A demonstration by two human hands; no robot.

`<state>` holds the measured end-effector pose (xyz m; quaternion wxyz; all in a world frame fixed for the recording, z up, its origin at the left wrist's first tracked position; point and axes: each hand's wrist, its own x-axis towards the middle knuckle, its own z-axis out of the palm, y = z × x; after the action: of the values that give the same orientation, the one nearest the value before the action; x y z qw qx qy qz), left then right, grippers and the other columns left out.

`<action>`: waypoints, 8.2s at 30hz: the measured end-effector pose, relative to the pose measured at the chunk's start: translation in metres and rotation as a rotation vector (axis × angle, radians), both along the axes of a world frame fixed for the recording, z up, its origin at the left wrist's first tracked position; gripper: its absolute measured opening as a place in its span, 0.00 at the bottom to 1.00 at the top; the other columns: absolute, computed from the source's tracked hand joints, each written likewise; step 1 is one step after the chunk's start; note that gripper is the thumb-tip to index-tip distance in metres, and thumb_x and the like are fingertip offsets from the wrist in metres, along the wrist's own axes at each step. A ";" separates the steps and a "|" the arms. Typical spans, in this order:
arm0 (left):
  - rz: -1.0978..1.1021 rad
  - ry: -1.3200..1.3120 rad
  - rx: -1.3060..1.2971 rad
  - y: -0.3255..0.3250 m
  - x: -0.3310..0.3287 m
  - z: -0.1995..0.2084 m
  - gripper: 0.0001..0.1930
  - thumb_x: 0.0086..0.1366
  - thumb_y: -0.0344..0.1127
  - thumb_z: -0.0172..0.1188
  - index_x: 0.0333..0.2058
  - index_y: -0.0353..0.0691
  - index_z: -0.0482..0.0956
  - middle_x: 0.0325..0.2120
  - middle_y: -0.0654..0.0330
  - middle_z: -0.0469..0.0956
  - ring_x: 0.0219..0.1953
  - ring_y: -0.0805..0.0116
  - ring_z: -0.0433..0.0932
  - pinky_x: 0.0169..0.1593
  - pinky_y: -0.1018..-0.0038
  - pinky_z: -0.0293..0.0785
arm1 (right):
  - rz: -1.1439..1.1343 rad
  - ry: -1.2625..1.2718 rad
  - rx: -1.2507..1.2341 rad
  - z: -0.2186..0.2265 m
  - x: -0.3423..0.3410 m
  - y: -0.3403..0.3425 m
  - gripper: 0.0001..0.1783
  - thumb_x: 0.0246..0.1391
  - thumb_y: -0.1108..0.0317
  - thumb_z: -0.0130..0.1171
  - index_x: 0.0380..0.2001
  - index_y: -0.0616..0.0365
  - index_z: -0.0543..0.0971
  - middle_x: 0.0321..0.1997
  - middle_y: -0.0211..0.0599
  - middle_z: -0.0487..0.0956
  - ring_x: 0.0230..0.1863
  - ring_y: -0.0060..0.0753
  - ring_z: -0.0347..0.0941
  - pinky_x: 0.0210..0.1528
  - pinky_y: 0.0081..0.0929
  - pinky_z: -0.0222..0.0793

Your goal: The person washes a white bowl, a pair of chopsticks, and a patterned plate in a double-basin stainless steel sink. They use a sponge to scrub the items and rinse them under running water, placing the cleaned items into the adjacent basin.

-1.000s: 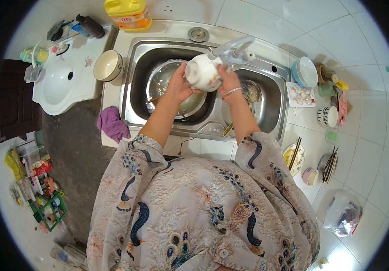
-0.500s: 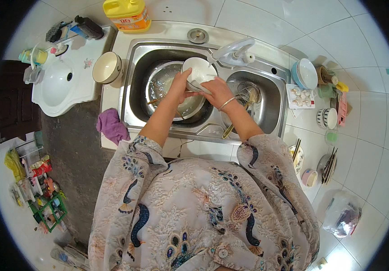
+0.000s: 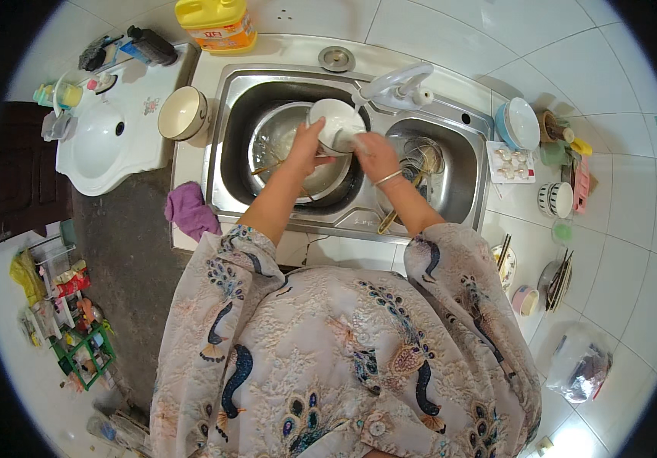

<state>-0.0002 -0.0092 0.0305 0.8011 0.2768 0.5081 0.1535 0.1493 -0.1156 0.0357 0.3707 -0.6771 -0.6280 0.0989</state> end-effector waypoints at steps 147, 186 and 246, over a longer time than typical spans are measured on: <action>-0.986 -0.163 0.213 -0.214 0.084 0.000 0.11 0.65 0.34 0.44 0.44 0.38 0.67 0.28 0.59 0.73 0.21 0.73 0.72 0.22 0.80 0.70 | -1.370 -0.281 -0.898 -0.014 0.081 -0.366 0.20 0.44 0.58 0.53 0.43 0.51 0.73 0.42 0.40 0.76 0.45 0.39 0.72 0.49 0.35 0.64; -0.353 -0.119 0.246 -0.167 -0.025 0.058 0.11 0.63 0.32 0.45 0.43 0.37 0.65 0.28 0.60 0.74 0.19 0.76 0.73 0.21 0.82 0.70 | -0.658 0.471 -0.375 -0.005 0.075 -0.220 0.14 0.42 0.63 0.61 0.25 0.65 0.74 0.14 0.31 0.71 0.11 0.20 0.62 0.12 0.21 0.57; -0.061 0.046 -0.199 -0.064 -0.019 -0.083 0.12 0.64 0.31 0.38 0.45 0.40 0.65 0.29 0.57 0.72 0.27 0.63 0.74 0.28 0.63 0.73 | -0.385 1.322 -1.187 -0.123 -0.056 0.024 0.16 0.51 0.56 0.49 0.33 0.59 0.73 0.28 0.40 0.74 0.24 0.36 0.71 0.23 0.36 0.66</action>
<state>-0.0194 -0.0732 -0.0524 0.8170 0.2148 0.5304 0.0713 0.0932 -0.0915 -0.0871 0.2559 -0.6552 -0.0091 0.7108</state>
